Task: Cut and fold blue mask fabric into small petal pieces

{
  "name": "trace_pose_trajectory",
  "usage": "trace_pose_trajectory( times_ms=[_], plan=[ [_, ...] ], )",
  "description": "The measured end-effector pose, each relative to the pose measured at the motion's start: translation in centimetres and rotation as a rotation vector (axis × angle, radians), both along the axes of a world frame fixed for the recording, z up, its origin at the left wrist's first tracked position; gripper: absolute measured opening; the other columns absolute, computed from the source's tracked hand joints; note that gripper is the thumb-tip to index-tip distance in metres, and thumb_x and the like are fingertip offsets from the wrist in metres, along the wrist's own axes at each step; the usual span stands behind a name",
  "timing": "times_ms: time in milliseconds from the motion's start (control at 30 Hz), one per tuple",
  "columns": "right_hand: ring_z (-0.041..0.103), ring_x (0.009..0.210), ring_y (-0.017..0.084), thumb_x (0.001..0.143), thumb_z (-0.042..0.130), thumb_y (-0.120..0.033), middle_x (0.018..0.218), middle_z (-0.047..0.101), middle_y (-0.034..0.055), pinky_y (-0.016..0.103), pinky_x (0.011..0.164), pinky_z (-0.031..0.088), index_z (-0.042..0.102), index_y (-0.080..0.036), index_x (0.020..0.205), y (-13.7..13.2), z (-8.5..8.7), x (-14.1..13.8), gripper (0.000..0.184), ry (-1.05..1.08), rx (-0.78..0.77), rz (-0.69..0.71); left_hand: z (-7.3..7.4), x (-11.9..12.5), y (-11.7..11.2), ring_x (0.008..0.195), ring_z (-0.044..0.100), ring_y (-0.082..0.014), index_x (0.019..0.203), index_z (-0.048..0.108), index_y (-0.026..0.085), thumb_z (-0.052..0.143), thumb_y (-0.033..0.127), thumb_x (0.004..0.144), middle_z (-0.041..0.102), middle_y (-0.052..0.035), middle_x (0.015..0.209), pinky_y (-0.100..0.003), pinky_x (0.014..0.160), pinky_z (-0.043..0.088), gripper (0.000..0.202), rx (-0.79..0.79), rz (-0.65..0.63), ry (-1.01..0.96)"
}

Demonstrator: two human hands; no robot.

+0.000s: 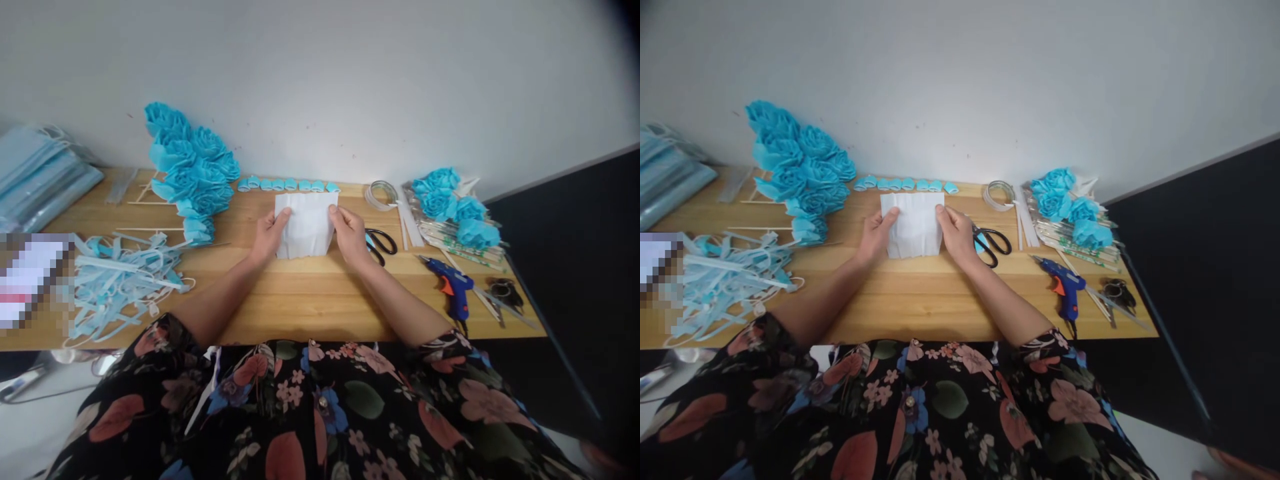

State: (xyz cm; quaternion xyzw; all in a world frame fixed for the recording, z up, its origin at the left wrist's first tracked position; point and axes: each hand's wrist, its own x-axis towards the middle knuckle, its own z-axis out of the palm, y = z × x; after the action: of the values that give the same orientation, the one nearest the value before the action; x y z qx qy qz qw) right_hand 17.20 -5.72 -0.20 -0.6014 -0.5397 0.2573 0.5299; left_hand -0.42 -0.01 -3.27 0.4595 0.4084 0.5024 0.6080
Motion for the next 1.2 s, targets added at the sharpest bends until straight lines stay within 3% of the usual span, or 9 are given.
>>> trace_pose_trajectory(
  times_ms=[133,367,633,800,1100,1200],
  plan=[
    [0.025,0.062,0.013,0.091,0.039,-0.074,0.067,0.022,-0.0022,0.028,0.057,0.027,0.021,-0.024,0.067,0.7,-0.2,-0.5,0.059,0.042,0.02,-0.026,-0.2,0.0,0.1,0.064,0.054,-0.0142,0.075,0.065,0.016,0.072,0.06,0.077,0.057,0.0002,0.064,-0.024,0.056,0.039,0.044,0.087,0.012,0.058],
    [0.026,0.06,0.012,0.092,0.048,-0.064,0.063,0.021,-0.004,0.029,0.058,0.025,0.023,-0.024,0.064,0.4,-0.2,-1.7,0.055,0.012,0.056,-0.105,0.6,-0.2,0.1,0.064,0.05,-0.0126,0.074,0.065,0.016,0.069,0.055,0.082,0.055,0.001,0.066,-0.024,0.06,0.039,0.04,0.097,0.025,0.03],
    [0.029,0.06,0.013,0.094,0.036,-0.069,0.061,0.027,-0.0034,0.029,0.06,0.031,0.026,-0.024,0.063,-0.2,-0.3,-1.9,0.056,-0.057,0.104,-0.112,1.6,-0.3,-0.1,0.058,0.035,-0.0108,0.061,0.052,0.017,0.065,0.049,0.088,0.036,0.003,0.058,-0.025,0.054,0.029,0.043,0.226,0.146,0.156],
    [0.03,0.06,0.011,0.095,0.042,-0.064,0.061,0.025,-0.005,0.027,0.059,0.029,0.025,-0.024,0.064,-0.3,-0.6,-2.1,0.054,-0.052,0.154,-0.119,1.4,-0.2,-0.2,0.059,0.034,-0.0107,0.062,0.049,0.018,0.061,0.053,0.089,0.035,0.0033,0.059,-0.026,0.054,0.028,0.046,0.302,0.147,0.233],
    [0.032,0.061,0.011,0.097,0.041,-0.061,0.062,0.027,-0.0051,0.028,0.06,0.028,0.031,-0.023,0.066,0.0,-1.2,-1.7,0.05,-0.119,0.167,-0.214,1.2,0.2,0.3,0.058,0.039,-0.0102,0.062,0.048,0.018,0.064,0.051,0.089,0.039,0.0032,0.059,-0.025,0.053,0.03,0.045,0.265,0.175,0.118],
    [0.03,0.061,0.011,0.094,0.046,-0.064,0.063,0.026,-0.005,0.028,0.059,0.027,0.03,-0.023,0.065,0.2,-1.4,-1.3,0.052,-0.035,0.147,-0.164,1.4,0.1,0.3,0.06,0.041,-0.0101,0.063,0.048,0.018,0.065,0.052,0.088,0.04,0.0032,0.061,-0.025,0.055,0.032,0.046,0.273,0.166,0.109]
  ],
)
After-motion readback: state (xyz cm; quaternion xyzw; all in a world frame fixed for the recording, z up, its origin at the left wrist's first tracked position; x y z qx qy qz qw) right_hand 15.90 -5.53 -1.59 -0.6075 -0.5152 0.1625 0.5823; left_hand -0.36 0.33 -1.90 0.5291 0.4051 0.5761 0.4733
